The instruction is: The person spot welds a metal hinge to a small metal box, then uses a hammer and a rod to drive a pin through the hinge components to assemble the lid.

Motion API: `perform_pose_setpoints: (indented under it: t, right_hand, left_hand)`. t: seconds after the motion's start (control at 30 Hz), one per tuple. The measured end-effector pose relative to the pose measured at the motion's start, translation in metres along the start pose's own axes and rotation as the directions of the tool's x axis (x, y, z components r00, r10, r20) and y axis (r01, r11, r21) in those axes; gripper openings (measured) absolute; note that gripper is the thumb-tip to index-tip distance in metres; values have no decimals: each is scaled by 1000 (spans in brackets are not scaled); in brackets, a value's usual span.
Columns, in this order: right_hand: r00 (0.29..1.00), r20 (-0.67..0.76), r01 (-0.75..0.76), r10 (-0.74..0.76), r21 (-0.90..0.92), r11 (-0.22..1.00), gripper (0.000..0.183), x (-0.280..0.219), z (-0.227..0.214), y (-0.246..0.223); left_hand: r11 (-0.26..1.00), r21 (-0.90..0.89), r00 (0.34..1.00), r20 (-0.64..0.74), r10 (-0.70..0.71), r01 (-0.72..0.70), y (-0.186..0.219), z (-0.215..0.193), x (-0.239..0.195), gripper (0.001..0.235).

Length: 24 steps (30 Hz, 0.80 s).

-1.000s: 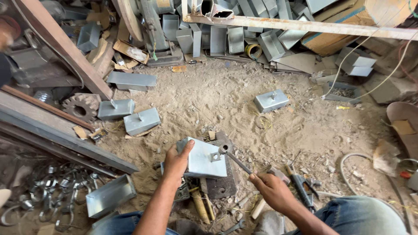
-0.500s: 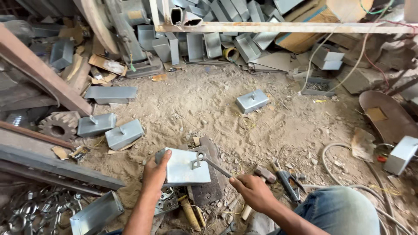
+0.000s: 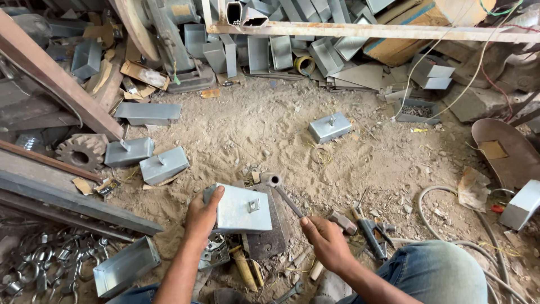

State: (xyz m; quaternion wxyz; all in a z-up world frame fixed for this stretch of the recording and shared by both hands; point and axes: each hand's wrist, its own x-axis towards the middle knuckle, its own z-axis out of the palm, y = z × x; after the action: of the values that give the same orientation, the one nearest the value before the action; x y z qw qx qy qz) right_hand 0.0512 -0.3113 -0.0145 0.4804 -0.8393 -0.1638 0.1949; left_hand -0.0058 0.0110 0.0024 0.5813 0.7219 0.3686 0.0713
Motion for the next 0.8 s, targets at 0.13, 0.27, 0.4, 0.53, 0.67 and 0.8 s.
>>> perform_pose_setpoints:
  t: [0.13,0.27,0.4,0.53,0.67,0.8]
  right_hand:
    - [990,-68,117,-125,-120,986,51,-3,9,-7]
    - [981,-91,154,-172,-178,972,50,1,10,-5]
    - [976,-93,178,-195,-163,970,48,2,10,2]
    - [978,-109,160,-176,-144,977,51,5,9,5]
    - [984,-107,126,-140,-128,984,48,6,6,5]
    - [985,-104,124,-140,-150,981,49,4,7,4]
  left_hand:
    - [999,-5,999,-2,53,-53,2,-1,-1,69]
    - [998,-43,998,6,56,-55,3,0,3,69]
    - [997,-62,999,1,51,-50,-2,2,4,68]
    - [998,-45,999,-2,44,-44,-2,2,6,69]
    - [998,-46,999,8,50,-50,-2,4,5,71]
    - [998,-56,999,8,41,-40,-3,2,3,71]
